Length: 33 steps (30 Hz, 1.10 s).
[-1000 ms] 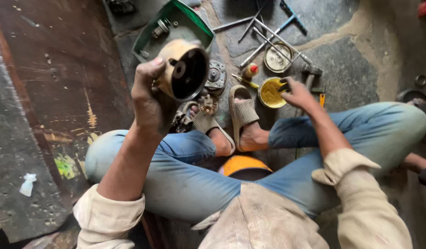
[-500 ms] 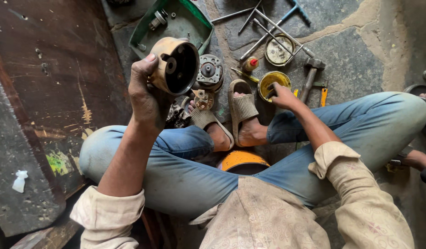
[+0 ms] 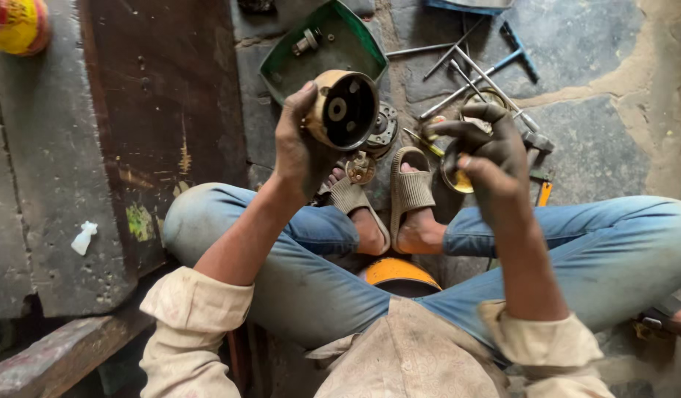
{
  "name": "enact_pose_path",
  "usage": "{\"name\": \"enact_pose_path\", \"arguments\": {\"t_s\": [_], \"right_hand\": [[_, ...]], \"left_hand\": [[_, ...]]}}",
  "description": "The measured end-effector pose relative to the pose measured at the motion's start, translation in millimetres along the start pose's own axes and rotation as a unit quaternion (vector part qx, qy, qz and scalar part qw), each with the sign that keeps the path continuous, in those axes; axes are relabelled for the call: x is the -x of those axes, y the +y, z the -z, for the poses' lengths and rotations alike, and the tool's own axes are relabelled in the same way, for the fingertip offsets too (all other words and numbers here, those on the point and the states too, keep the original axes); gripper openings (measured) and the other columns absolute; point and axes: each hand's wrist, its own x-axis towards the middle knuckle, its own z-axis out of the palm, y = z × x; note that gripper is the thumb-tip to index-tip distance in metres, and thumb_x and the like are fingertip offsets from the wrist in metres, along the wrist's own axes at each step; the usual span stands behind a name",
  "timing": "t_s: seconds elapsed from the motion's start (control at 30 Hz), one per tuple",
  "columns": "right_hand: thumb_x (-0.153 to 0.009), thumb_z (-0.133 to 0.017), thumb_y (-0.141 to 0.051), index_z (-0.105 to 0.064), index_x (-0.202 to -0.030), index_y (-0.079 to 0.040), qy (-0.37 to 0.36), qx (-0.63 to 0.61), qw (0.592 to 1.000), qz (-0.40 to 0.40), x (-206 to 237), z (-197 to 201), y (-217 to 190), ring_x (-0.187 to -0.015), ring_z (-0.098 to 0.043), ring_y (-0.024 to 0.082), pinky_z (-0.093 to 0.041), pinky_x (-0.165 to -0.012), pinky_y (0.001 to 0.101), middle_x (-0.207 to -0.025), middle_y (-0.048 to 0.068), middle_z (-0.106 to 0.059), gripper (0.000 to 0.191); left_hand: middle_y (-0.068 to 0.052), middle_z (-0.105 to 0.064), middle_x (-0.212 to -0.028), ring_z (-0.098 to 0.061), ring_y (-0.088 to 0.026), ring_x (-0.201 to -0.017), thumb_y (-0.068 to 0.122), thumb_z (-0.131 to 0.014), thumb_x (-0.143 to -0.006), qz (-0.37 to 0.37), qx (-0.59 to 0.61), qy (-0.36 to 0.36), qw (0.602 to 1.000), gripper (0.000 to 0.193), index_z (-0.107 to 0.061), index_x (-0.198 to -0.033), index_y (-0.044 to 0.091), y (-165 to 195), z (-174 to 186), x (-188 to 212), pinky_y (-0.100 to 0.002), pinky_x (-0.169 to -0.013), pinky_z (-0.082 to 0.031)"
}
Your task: The person sits on the workshop floor repairing a small engine or pump component. They wipe the housing with a cloth, fit the cover onto the base, and use a T-handle wrench and hammer to drive and tighten parts, picking small fasteners from a tray as they reassemble the unit.
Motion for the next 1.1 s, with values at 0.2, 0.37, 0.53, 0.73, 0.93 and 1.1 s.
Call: {"name": "enact_pose_path", "arguments": {"t_s": [0.2,0.37,0.53,0.73,0.93,1.1], "right_hand": [[-0.091,-0.048,0.014,-0.036,-0.141,-0.003,-0.036,0.167,0.976,0.132,-12.6,-93.6,-20.6,-0.096,-0.059,0.013,-0.051,-0.084,0.0253,-0.142,0.021,-0.063,0.055],[-0.093,-0.05,0.015,-0.035,-0.143,-0.002,-0.038,0.295,0.934,0.198,-19.6,-114.9,-12.2,-0.128,-0.067,0.024,-0.053,-0.096,0.0304,-0.143,0.021,-0.063,0.056],[-0.094,-0.053,0.013,-0.036,-0.143,-0.001,-0.032,0.332,0.924,0.188,-19.7,-119.9,-7.0,-0.127,-0.07,0.027,-0.056,-0.099,0.0347,-0.139,0.019,-0.065,0.054],[-0.092,-0.055,0.012,-0.037,-0.142,-0.001,-0.024,0.384,0.898,0.212,-21.7,-121.9,-6.2,-0.116,-0.074,0.034,-0.059,-0.091,0.0379,-0.133,0.023,-0.068,0.055],[-0.091,-0.057,0.011,-0.037,-0.14,-0.001,-0.029,0.401,0.889,0.22,-19.3,-123.4,-6.6,-0.115,-0.073,0.038,-0.059,-0.091,0.0404,-0.126,0.025,-0.069,0.054],[-0.093,-0.054,0.011,-0.038,-0.14,-0.002,-0.034,0.353,0.919,0.175,-21.1,-116.5,-4.6,-0.1,-0.074,0.027,-0.058,-0.085,0.0361,-0.117,0.021,-0.07,0.051]], "left_hand": [[-0.014,-0.063,-0.128,-0.064,-0.023,-0.119,0.047,-0.049,-0.097,0.016,-0.003,-0.049,0.999,0.06,-0.053,-0.139,0.004,-3.8,5.2,4.1,-0.041,-0.104,-0.055],[-0.014,-0.063,-0.129,-0.064,-0.023,-0.119,0.042,-0.049,-0.102,0.007,0.05,-0.073,0.996,0.055,-0.052,-0.14,0.002,-3.3,12.4,4.3,-0.042,-0.107,-0.053],[-0.013,-0.064,-0.128,-0.064,-0.023,-0.119,0.038,-0.049,-0.103,0.002,0.059,-0.075,0.995,0.051,-0.052,-0.14,0.002,-5.6,18.0,2.7,-0.041,-0.107,-0.052],[-0.013,-0.065,-0.123,-0.065,-0.021,-0.113,0.039,-0.049,-0.104,-0.006,0.058,-0.079,0.995,0.051,-0.054,-0.137,0.0,-5.7,18.1,3.9,-0.039,-0.104,-0.053],[-0.012,-0.064,-0.117,-0.065,-0.02,-0.107,0.042,-0.047,-0.108,-0.017,0.003,-0.077,0.997,0.051,-0.055,-0.135,-0.001,-5.0,18.3,7.3,-0.038,-0.1,-0.054],[-0.012,-0.064,-0.119,-0.065,-0.02,-0.109,0.04,-0.045,-0.108,-0.012,-0.001,-0.072,0.997,0.049,-0.054,-0.137,0.001,-1.6,13.0,8.3,-0.038,-0.101,-0.054]]}}
